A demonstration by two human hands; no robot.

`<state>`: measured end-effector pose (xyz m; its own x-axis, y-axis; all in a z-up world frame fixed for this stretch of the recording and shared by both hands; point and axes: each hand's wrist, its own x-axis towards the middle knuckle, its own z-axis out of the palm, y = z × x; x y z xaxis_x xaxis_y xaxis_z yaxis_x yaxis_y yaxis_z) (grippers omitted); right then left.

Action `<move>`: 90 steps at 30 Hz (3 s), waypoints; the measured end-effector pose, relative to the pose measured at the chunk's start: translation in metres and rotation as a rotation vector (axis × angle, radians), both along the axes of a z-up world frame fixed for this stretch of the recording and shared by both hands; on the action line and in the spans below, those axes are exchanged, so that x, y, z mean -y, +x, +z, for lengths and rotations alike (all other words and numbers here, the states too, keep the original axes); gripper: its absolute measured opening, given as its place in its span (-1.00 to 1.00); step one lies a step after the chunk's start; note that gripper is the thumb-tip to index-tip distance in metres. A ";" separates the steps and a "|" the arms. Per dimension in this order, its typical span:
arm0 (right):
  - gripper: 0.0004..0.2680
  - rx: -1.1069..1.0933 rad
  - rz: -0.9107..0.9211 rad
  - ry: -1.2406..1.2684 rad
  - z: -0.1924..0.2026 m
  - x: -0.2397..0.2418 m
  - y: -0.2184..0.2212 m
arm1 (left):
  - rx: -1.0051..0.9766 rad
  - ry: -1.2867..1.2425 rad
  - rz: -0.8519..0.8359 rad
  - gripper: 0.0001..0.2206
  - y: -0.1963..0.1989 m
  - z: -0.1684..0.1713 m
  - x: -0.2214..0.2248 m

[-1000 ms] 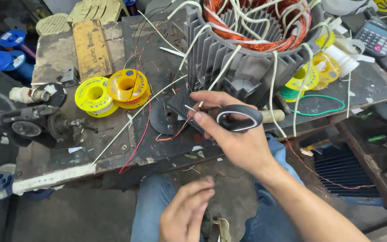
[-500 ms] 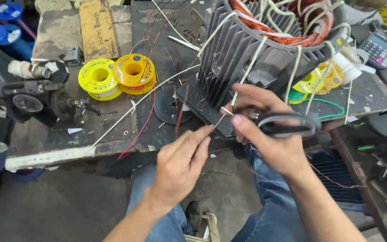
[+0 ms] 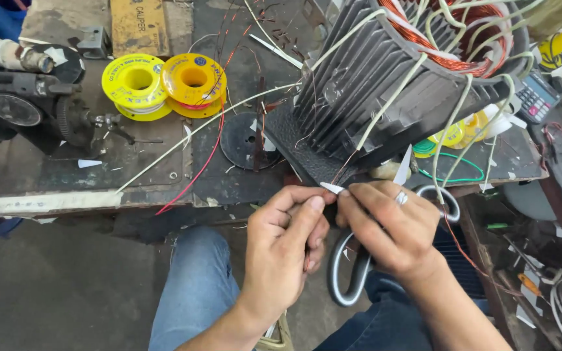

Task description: Repairing an electric motor by organizing, cutting, and positioning internal stator wiring at a workbench.

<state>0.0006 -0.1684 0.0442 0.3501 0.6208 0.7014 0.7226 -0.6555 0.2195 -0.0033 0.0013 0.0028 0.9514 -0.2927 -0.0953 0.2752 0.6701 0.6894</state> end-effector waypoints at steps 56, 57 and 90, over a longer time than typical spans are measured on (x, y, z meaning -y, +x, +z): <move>-0.85 -1.026 0.097 1.217 -0.005 0.035 0.008 | 2.189 1.046 0.193 -0.91 0.100 0.038 -0.068; -0.86 -1.026 0.057 1.203 -0.005 0.035 0.006 | 2.048 0.951 0.196 -0.87 0.103 0.027 -0.069; -0.86 -0.058 -0.118 0.082 -0.007 -0.001 -0.009 | 0.016 -0.424 -0.053 -0.80 0.002 -0.039 -0.003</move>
